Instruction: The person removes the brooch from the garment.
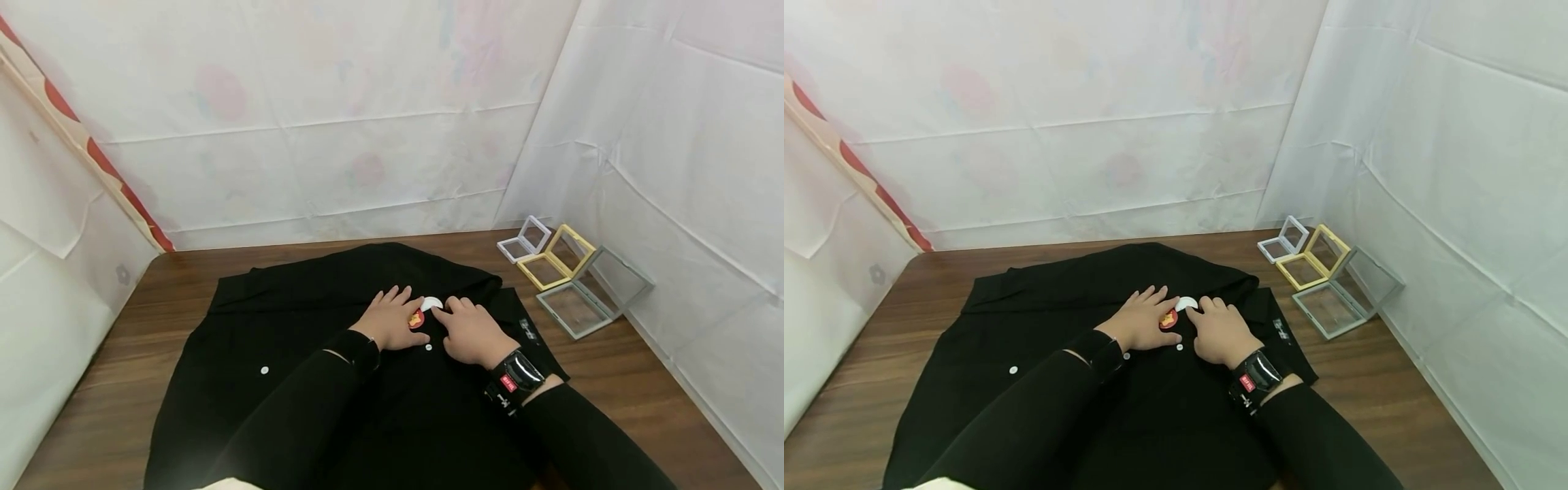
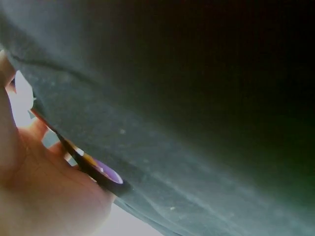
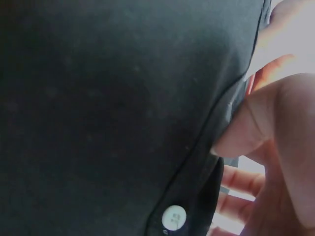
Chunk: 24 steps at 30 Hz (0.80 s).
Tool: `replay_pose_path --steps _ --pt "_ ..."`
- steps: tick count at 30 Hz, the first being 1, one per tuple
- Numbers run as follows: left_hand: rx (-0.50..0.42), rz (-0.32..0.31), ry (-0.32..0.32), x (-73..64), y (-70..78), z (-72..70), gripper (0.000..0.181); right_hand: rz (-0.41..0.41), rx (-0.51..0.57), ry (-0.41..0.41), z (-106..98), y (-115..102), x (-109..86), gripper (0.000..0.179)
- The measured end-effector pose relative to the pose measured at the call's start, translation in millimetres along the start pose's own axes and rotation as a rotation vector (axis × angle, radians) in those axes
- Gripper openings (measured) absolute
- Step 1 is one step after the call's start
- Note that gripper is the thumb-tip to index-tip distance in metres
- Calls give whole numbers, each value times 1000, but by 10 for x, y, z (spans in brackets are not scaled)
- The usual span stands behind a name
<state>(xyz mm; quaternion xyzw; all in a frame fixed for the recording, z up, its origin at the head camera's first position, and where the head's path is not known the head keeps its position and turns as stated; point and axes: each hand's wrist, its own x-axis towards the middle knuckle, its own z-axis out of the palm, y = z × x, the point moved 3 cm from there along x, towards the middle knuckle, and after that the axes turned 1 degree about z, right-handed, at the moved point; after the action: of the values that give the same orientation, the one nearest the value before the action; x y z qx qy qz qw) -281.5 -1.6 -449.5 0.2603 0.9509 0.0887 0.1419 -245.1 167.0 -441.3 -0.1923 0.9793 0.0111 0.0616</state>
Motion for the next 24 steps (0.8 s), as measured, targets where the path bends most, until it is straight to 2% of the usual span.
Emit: replay_pose_path --steps 10,18,24 --pt "-5 -47 -61 11 58 -76 86 -10 44 -51 -67 41 0 73" --pt "-12 -47 -62 0 68 -91 85 -32 61 -32 -64 61 -1 75" --pt "-5 -49 -58 2 68 -83 85 -43 12 -26 -40 52 -8 78"
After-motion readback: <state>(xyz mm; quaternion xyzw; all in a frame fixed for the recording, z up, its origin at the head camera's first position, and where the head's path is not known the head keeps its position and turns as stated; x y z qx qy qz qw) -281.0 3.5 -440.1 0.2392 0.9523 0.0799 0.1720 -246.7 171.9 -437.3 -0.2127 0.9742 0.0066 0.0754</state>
